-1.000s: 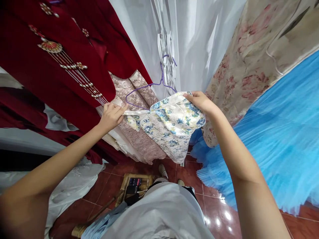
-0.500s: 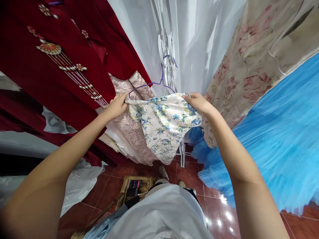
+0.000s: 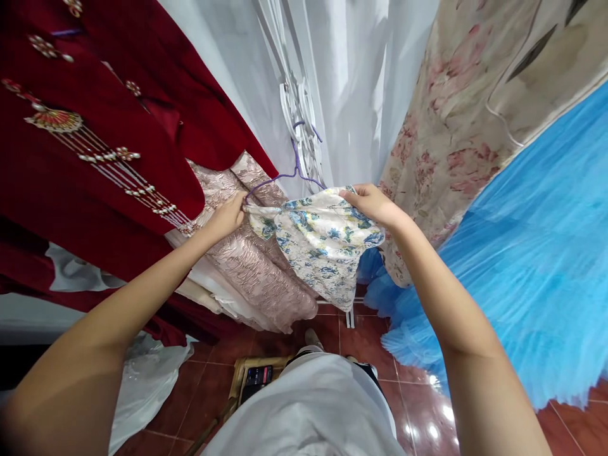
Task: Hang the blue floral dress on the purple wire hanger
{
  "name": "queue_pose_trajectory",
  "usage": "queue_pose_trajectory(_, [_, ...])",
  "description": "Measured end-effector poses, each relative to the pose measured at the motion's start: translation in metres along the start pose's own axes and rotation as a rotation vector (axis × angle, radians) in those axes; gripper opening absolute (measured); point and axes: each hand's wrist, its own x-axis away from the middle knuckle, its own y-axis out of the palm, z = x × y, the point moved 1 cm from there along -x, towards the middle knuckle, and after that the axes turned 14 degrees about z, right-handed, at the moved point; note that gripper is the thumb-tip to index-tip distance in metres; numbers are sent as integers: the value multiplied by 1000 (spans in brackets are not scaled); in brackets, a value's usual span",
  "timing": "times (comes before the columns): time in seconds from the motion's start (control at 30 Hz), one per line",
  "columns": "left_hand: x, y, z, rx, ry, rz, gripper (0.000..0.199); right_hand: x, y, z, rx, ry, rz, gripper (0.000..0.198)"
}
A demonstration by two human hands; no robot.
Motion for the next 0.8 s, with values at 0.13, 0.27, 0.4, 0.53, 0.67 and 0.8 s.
queue_pose_trajectory(0.13, [-7, -2, -5, -32, 57, 37, 54, 2, -1, -1, 28, -17, 16, 49])
queue_pose_trajectory(0.27, [-23, -17, -7, 30, 178, 96, 40, 2, -2, -2, -6, -16, 24, 46])
queue_pose_trajectory(0.4, [-49, -34, 32, 290, 194, 290, 37, -5, 3, 1, -28, 25, 2, 46])
queue_pose_trajectory(0.53, [-71, -38, 92, 481, 201, 343, 36, -9, 2, 3, 32, -17, 104, 41])
queue_pose_trajectory(0.67, [-67, -32, 99, 552, 87, 319, 37, 13, -18, 12, 72, -176, 408, 32])
queue_pose_trajectory(0.8, [-43, -25, 73, 517, -39, 239, 16, 53, -35, 22, 177, -248, 300, 42])
